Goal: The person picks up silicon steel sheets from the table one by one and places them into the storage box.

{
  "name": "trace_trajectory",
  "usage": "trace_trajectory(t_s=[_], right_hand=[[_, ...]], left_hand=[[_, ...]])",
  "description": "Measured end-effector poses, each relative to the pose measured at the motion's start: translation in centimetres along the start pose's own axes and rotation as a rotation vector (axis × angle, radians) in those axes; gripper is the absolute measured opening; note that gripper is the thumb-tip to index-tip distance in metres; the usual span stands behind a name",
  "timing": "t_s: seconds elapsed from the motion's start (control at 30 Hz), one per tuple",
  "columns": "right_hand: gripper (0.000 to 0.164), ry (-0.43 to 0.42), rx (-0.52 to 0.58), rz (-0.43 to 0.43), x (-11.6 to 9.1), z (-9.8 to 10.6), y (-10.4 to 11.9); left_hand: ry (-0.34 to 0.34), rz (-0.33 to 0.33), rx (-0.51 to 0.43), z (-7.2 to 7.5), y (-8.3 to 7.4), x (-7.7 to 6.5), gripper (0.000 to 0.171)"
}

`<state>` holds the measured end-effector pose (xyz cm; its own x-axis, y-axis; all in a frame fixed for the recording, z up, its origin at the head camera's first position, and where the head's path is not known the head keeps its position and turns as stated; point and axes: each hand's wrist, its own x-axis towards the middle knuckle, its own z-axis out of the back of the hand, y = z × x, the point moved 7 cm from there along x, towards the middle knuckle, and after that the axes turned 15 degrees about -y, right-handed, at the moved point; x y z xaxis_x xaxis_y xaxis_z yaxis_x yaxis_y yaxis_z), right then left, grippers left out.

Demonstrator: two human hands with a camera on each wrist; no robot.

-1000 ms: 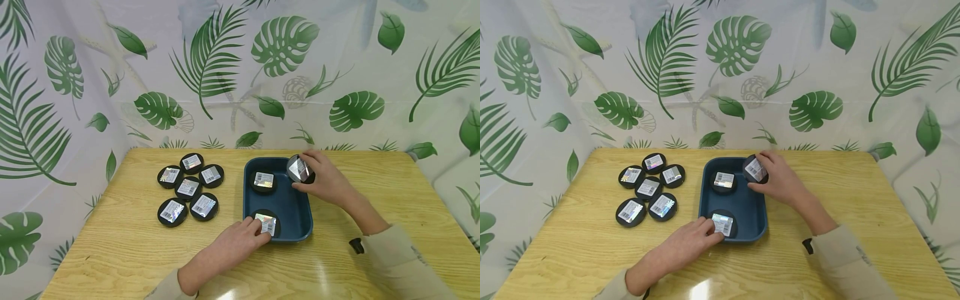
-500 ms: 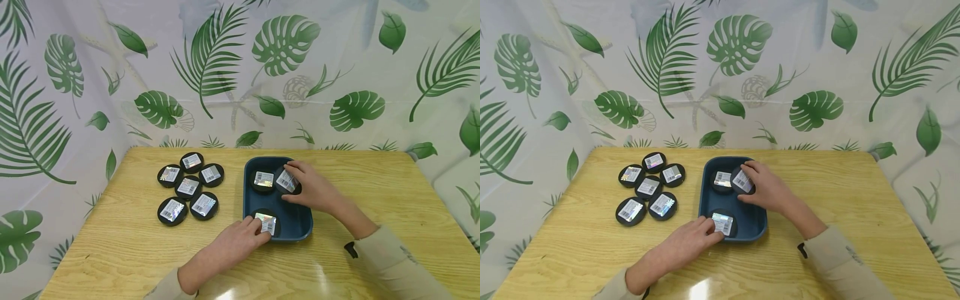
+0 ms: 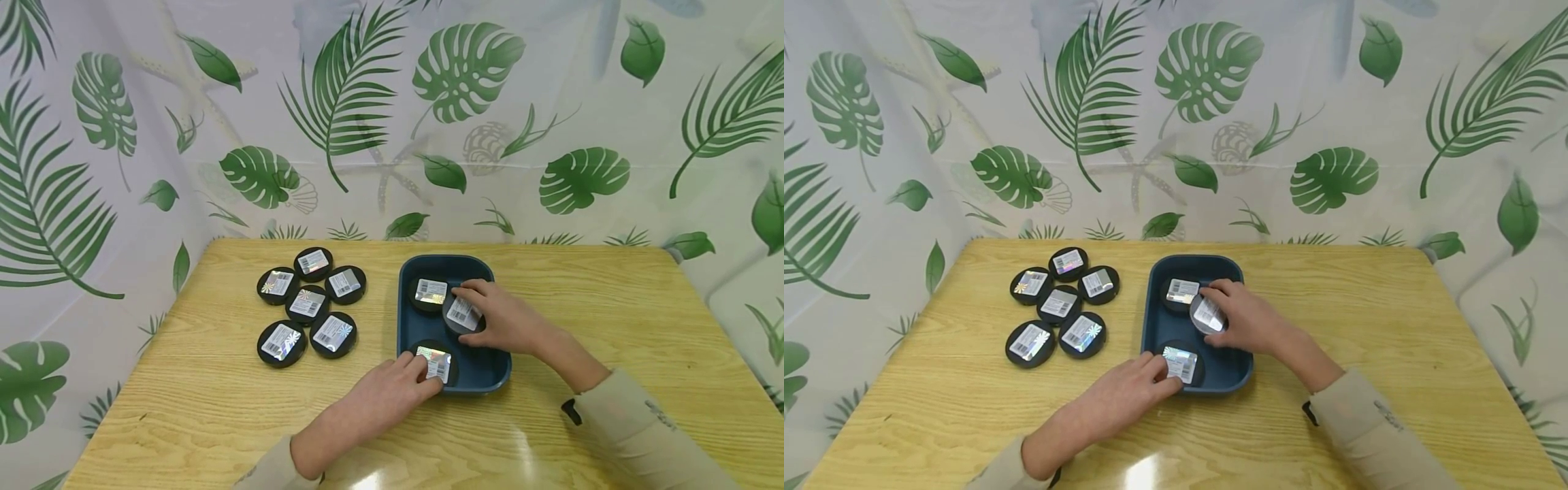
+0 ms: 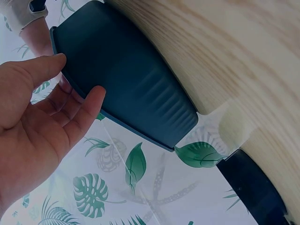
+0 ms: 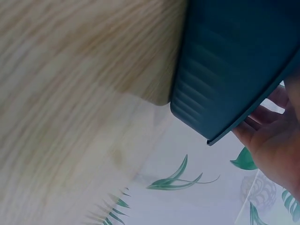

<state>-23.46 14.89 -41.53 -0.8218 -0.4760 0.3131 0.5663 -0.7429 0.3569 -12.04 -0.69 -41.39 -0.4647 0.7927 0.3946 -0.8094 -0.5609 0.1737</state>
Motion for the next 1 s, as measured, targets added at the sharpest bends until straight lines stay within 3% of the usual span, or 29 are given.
trace_trajectory(t_s=[0.47, 1.0], right_hand=[[0.08, 0.03, -0.063, 0.094, -0.2, -0.8, 0.4], [0.082, 0.111, -0.133, 0.077, 0.0, -1.9, 0.2]], left_hand=[[0.013, 0.003, -0.008, 0.0, 0.1, 0.0, 0.02], [0.032, 0.003, -0.009, 0.0, 0.1, 0.0, 0.02]])
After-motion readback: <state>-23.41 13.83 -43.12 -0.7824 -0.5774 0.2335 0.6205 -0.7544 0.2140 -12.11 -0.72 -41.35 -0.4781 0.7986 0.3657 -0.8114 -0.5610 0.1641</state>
